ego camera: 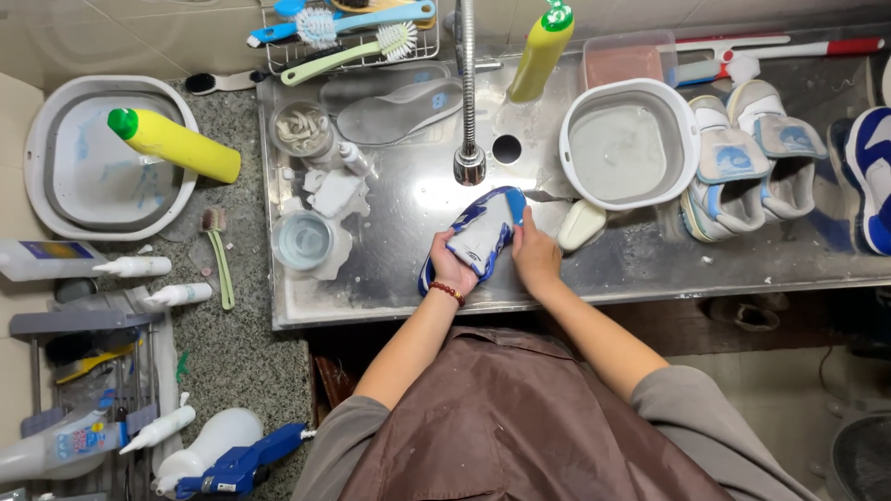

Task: The person scrubs a blue and white sneaker in a sink using a blue brush and a yellow brush. They clean the upper, sides, and sole of the shoe, switching between brushes to scrub different areas.

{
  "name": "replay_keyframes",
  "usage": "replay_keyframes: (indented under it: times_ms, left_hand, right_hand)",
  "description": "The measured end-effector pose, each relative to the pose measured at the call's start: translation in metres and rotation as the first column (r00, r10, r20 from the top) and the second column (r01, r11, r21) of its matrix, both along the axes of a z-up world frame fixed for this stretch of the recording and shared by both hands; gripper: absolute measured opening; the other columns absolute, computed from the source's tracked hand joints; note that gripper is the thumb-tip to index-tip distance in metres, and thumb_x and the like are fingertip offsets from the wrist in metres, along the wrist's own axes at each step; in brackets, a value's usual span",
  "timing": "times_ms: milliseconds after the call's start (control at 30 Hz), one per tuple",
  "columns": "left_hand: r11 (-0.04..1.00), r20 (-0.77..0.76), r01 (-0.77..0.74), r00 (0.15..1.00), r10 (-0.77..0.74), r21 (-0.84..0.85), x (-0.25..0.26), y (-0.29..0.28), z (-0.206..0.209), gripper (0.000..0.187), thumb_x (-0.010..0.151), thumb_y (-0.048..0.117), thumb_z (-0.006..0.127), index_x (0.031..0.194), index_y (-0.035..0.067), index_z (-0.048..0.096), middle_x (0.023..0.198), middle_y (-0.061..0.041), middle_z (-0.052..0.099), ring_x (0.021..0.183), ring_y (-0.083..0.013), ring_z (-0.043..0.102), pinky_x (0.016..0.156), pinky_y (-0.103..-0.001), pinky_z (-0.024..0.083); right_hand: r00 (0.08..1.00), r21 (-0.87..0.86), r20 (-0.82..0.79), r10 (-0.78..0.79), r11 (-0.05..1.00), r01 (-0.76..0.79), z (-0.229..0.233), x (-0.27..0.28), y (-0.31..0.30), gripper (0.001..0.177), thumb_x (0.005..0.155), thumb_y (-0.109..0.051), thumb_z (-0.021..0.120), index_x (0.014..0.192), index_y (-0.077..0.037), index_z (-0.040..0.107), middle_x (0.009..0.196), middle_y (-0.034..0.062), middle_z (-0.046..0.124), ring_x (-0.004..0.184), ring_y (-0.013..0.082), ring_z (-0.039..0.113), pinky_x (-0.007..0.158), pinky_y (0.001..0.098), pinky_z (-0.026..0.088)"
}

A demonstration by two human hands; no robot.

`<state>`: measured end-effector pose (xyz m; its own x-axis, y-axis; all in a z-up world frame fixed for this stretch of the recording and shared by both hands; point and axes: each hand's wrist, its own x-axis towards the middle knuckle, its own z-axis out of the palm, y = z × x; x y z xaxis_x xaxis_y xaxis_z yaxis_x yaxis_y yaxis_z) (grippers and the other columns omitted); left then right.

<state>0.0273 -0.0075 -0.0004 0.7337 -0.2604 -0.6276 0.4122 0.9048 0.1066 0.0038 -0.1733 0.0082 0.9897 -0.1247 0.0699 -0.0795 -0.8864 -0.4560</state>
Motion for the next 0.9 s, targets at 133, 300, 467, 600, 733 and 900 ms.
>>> replay_keyframes:
  times_ms: [133,300,467,600,733,900]
  left_hand:
    - [0.999,0.013,-0.037,0.999,0.037,0.023,0.005,0.0,-0.003,0.064,0.09,0.035,0.05,0.138,-0.006,0.053,0.142,-0.023,0.06,0.129,-0.0383,0.059,0.112,-0.048,0.044]
    - [1.0,-0.019,-0.007,1.0,0.007,0.013,0.001,0.0,-0.005,0.066,0.09,0.038,0.049,0.139,-0.006,0.053,0.141,-0.023,0.06,0.127,-0.0392,0.059,0.11,-0.049,0.045]
    - [1.0,0.013,0.025,1.0,-0.025,-0.005,-0.001,0.002,0.001,0.068,0.089,0.039,0.048,0.137,-0.008,0.054,0.14,-0.025,0.061,0.126,-0.0403,0.061,0.11,-0.049,0.045]
    - [0.999,-0.006,0.033,0.999,-0.033,0.019,-0.003,0.002,0.006,0.066,0.089,0.039,0.049,0.136,-0.007,0.053,0.139,-0.025,0.06,0.125,-0.0413,0.059,0.111,-0.05,0.044]
    - [1.0,0.023,0.013,1.0,-0.014,0.017,-0.006,0.002,-0.012,0.067,0.087,0.037,0.051,0.137,-0.007,0.053,0.139,-0.025,0.06,0.126,-0.0403,0.059,0.111,-0.048,0.044]
    - [0.992,0.122,0.13,0.984,-0.129,-0.003,-0.01,0.005,-0.017,0.067,0.078,0.018,0.052,0.137,-0.012,0.051,0.141,-0.026,0.059,0.131,-0.0403,0.058,0.114,-0.048,0.044]
  right_hand:
    - [1.0,0.022,-0.027,0.014,1.0,-0.013,0.003,-0.007,-0.011,0.046,0.098,-0.026,0.061,0.14,-0.008,0.062,0.075,0.0214,0.07,0.065,0.0414,0.067,0.062,0.0527,0.053]
    - [0.995,-0.037,-0.059,0.083,0.996,-0.086,-0.003,0.007,-0.018,0.041,0.101,-0.032,0.06,0.138,-0.014,0.066,0.079,0.0182,0.07,0.07,0.0397,0.068,0.064,0.0511,0.052]
    - [0.983,0.002,-0.136,0.126,0.992,-0.127,0.022,0.023,-0.031,0.041,0.101,-0.034,0.059,0.138,-0.017,0.066,0.08,0.0161,0.071,0.07,0.0372,0.069,0.062,0.0493,0.053]
    - [0.988,0.057,-0.057,0.147,0.988,-0.144,0.025,0.013,-0.028,0.04,0.1,-0.034,0.061,0.135,-0.018,0.069,0.08,0.0152,0.072,0.072,0.0375,0.069,0.065,0.0491,0.053]
    - [0.986,0.071,-0.065,0.156,0.986,-0.151,0.036,0.022,-0.031,0.036,0.099,-0.035,0.062,0.13,-0.019,0.072,0.081,0.0137,0.072,0.072,0.0361,0.07,0.064,0.0479,0.054]
    - [0.973,0.056,0.011,0.232,0.971,-0.232,0.025,0.023,-0.043,0.038,0.098,-0.032,0.063,0.132,-0.018,0.071,0.078,0.0112,0.072,0.067,0.0328,0.069,0.059,0.0457,0.053]
